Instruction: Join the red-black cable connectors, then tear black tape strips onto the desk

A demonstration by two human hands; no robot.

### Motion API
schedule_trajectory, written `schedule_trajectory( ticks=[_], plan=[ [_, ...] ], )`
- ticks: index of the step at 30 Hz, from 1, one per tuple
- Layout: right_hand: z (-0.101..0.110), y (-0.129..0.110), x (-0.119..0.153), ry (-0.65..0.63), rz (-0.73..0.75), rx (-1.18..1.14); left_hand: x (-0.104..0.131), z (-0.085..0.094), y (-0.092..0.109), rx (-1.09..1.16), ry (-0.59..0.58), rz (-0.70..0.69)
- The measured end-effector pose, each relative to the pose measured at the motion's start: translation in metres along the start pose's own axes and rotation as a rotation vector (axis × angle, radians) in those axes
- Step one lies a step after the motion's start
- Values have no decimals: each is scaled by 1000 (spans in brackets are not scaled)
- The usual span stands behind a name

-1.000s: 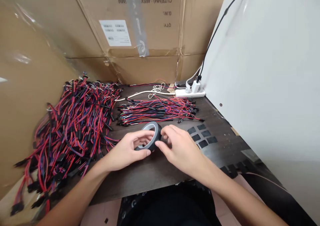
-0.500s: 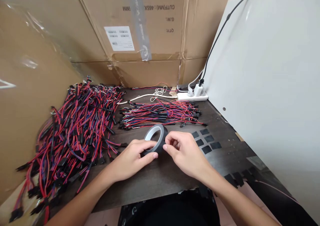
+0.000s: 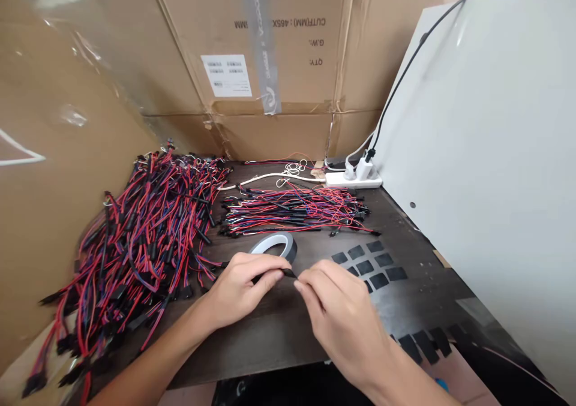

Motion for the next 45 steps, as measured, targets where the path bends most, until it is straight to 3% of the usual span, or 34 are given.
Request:
schedule_trajectory(
  ticks=[3,5,10,12,19,27,34,41,45],
  plan=[
    [14,7,-1,160,26,198,0,0,-2,-22,21,-3],
    [21,9,-3,201,-6,235,1,-1,-4,-51,12,20],
    [-2,3,-8,-85,40,152,0,-7,-4,-58,-20,47],
    [-15,2,-8,-119,52,151,0,-8,-3,-52,-32,58],
    [-22,16,-9,-133,-30,0,-1,-2,3,-66,-103,207],
    [-24,20,-7,-166,-46,-69,-1,-5,11,-3,-129,258],
    [-23,6,0,-137,137,59,-1,-1,6,49,-49,284],
    [-23,13,-5,-141,125,49,-1,-3,6,54,-42,293],
    [-16,-9,1,-156,196,127,-4,-4,4,72,-21,214]
  ],
)
Point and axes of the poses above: each hand's wrist, its own x-axis away from the middle knuckle, its own z-axis out of the back of the hand, y = z × x, the point moved 3 cm from there along -x, towards the middle knuckle, and after that the axes turned 4 degrees about y, right-handed, at the moved point
